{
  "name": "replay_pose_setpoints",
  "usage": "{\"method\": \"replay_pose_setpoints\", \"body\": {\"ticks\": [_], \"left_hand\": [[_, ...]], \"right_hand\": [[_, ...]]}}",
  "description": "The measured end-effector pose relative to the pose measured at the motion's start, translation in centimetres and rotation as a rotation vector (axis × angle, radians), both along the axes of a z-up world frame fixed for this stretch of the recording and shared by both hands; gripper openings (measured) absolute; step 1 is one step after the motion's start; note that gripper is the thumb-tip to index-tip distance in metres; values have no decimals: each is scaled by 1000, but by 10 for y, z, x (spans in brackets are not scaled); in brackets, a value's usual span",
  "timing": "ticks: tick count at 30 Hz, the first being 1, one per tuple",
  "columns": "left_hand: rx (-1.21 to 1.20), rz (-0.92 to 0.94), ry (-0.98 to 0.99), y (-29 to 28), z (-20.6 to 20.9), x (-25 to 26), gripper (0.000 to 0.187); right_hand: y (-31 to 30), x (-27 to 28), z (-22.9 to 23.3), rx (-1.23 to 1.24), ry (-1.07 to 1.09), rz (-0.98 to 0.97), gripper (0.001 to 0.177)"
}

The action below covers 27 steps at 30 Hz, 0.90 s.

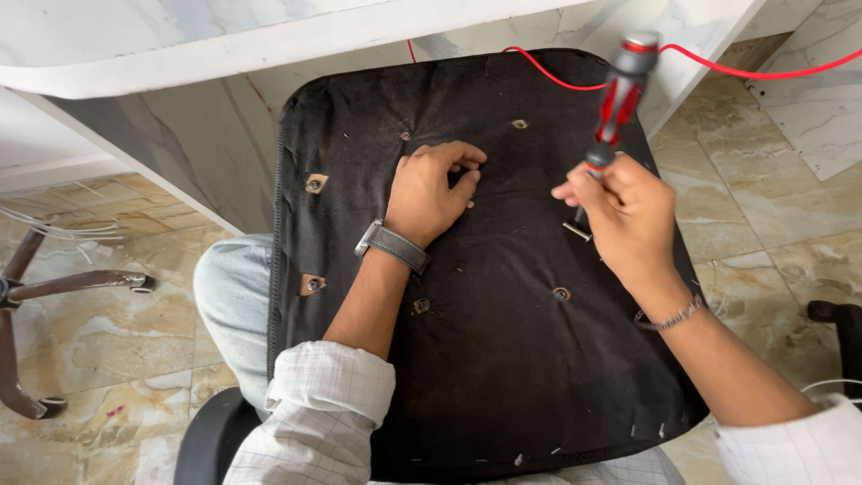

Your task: The person uses a screwdriver to tighten screws into the underside of a black upholstered chair seat. The person works on multiple screw locations, securing the seat to its frame.

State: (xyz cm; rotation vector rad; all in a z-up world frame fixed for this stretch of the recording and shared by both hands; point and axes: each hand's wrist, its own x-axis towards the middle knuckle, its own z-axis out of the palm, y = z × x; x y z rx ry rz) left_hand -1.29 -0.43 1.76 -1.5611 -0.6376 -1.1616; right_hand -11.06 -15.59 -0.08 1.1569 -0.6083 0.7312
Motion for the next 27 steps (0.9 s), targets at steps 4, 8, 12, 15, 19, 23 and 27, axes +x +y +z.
{"method": "replay_pose_setpoints", "body": {"ticks": [4, 8, 12, 15, 19, 23, 27], "left_hand": [[-134, -487, 229, -37, 4, -59, 70], [-148, -437, 203, -74, 23, -110, 74], [-15, -511, 556, -81, 30, -132, 69], [37, -475, 592, -85, 24, -126, 67], [12, -260, 244, -83, 9, -109, 67], [-1, -141, 204, -78, -8, -98, 69], [354, 930, -175, -75, -21, -79, 85]], "right_hand": [[-26, -33, -7, 130, 136, -90, 76], [-48, -33, -9, 0, 163, -326, 62], [-59, -36, -6, 89, 190, -366, 55], [-58, -39, -7, 129, 99, -359, 58], [-47, -38, -5, 86, 225, -343, 57], [-44, -36, -2, 120, 220, -446, 57], [-53, -32, 5, 72, 74, -525, 59]]}}
